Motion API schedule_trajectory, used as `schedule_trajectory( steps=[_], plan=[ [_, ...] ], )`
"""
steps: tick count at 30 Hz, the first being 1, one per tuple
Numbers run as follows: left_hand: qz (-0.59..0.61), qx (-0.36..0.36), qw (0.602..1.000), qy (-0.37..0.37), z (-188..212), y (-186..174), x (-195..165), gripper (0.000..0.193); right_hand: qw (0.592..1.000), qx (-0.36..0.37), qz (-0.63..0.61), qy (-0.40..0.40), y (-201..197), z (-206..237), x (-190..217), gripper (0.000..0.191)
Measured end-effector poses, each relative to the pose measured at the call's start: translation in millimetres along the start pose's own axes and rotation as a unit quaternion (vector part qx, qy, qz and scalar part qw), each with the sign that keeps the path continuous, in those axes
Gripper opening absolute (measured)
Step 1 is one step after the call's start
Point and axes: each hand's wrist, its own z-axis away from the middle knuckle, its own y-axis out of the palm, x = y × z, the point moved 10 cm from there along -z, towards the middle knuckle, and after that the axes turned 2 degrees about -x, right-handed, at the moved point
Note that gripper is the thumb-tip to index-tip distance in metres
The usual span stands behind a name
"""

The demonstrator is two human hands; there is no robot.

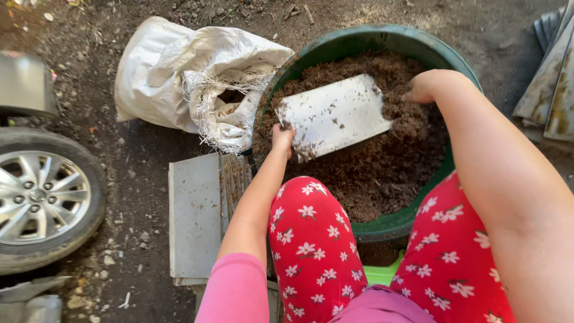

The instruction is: The person scoops shredded organic material from a green basin and spreads it onto rectangular trays. They repeatedly fill each tray, then set it aside and pick up another tray to continue the process.

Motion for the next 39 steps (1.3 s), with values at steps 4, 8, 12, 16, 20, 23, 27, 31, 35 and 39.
schedule_trajectory(
  steps=[4, 8, 12, 16, 20, 23, 27, 31, 35, 39],
  plan=[
    [-0.085, -0.029, 0.996, -0.001, 7.3, 7.3, -54.1, 0.059, 0.999, -0.032, -0.018, -0.029, -12.8, 10.6, 13.2, 0.07],
    [-0.309, -0.103, 0.928, 0.18, 8.0, -2.0, -184.5, 0.028, 0.997, -0.054, -0.061, -0.007, -27.1, 26.6, 17.9, 0.064],
    [-0.403, -0.09, 0.83, 0.375, 25.9, 8.1, -301.5, 0.033, 0.993, -0.078, -0.054, -0.071, -38.7, 36.2, 37.4, 0.063],
    [-0.512, -0.038, 0.784, 0.349, 25.5, 22.5, -309.7, 0.035, 0.985, -0.076, -0.135, -0.08, -40.8, 29.8, 43.8, 0.068],
    [-0.57, -0.069, 0.766, 0.29, 32.8, 40.3, -264.5, 0.063, 0.984, -0.077, -0.136, -0.091, -39.8, 26.2, 49.6, 0.066],
    [-0.58, -0.104, 0.773, 0.236, 25.1, 36.0, -250.4, 0.079, 0.981, -0.077, -0.155, -0.092, -38.7, 29.0, 50.2, 0.065],
    [-0.513, -0.086, 0.821, 0.235, 16.9, 24.3, -252.2, 0.066, 0.981, -0.083, -0.148, -0.097, -38.0, 33.8, 48.8, 0.067],
    [-0.526, -0.1, 0.807, 0.25, 25.8, 4.0, -239.5, 0.031, 0.989, -0.072, -0.107, -0.075, -32.0, 31.6, 41.6, 0.065],
    [-0.448, -0.151, 0.83, 0.296, 42.1, -76.4, -250.1, 0.03, 0.986, -0.083, -0.066, -0.125, -33.0, 23.6, 47.8, 0.064],
    [-0.315, -0.265, 0.824, 0.39, 98.2, -259.2, -254.9, 0.019, 0.982, -0.095, -0.002, -0.162, -33.4, 4.7, 47.4, 0.075]
  ],
)
